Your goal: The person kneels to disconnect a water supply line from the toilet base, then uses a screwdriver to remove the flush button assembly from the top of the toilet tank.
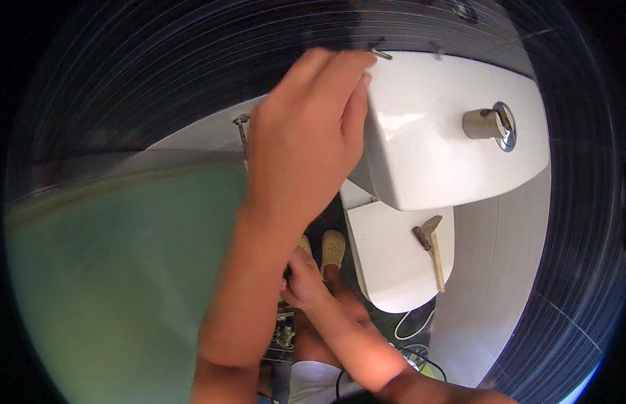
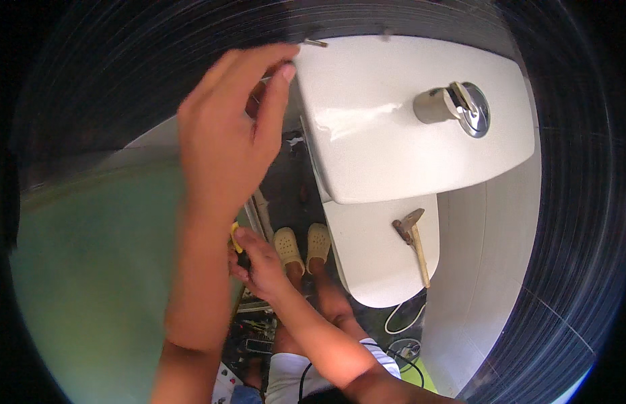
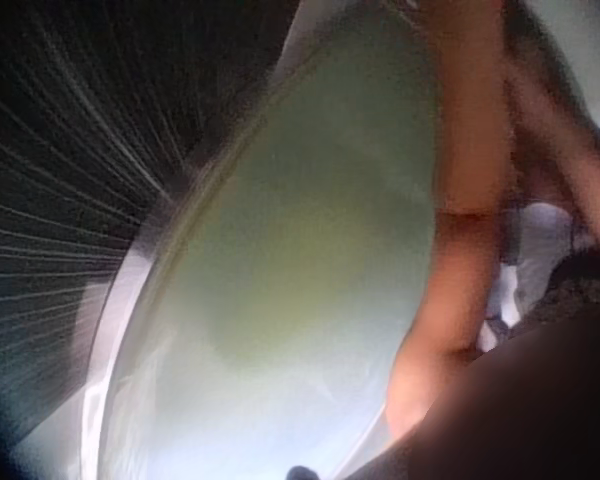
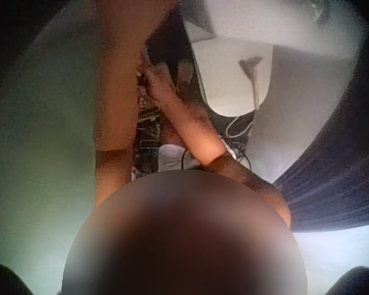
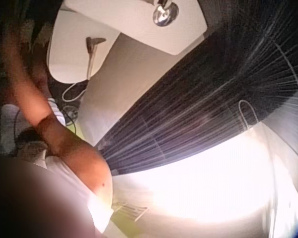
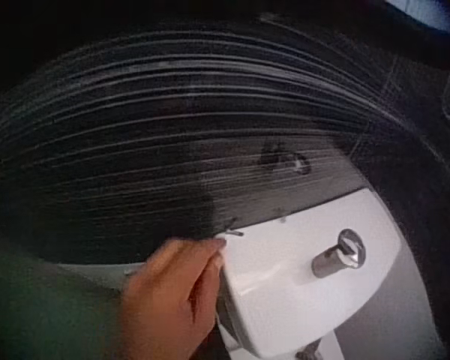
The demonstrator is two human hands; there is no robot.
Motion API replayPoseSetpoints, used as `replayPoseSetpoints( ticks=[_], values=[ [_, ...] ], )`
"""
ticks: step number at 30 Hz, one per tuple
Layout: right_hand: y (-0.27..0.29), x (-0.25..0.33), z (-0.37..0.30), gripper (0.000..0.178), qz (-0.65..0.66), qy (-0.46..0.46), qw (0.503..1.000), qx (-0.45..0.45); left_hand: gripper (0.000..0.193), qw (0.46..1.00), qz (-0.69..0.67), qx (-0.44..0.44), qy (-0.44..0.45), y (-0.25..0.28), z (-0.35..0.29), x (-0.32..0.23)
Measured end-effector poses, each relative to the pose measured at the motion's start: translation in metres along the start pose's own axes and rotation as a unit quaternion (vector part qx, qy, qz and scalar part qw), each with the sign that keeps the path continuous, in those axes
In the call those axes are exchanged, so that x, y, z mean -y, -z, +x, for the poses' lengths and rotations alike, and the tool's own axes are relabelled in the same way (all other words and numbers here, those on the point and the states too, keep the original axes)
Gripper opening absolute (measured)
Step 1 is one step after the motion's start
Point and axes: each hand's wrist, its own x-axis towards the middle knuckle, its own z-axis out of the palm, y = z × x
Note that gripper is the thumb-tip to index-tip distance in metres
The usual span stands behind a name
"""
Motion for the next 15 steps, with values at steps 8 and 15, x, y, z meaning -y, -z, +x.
replayPoseSetpoints(
  ticks=[8, 15],
  values=[
    [-0.008, -0.002, -0.002, 0.036, -0.015, 0.012, 1.0, -0.017, 0.025, 0.956, 0.252, 0.14, -0.048, -0.005, 0.03, -0.04],
    [-0.007, 0.0, -0.002, 0.036, -0.018, 0.009, 1.0, 0.018, 0.01, 0.935, 0.304, 0.166, -0.073, -0.015, 0.041, -0.051]
  ],
)
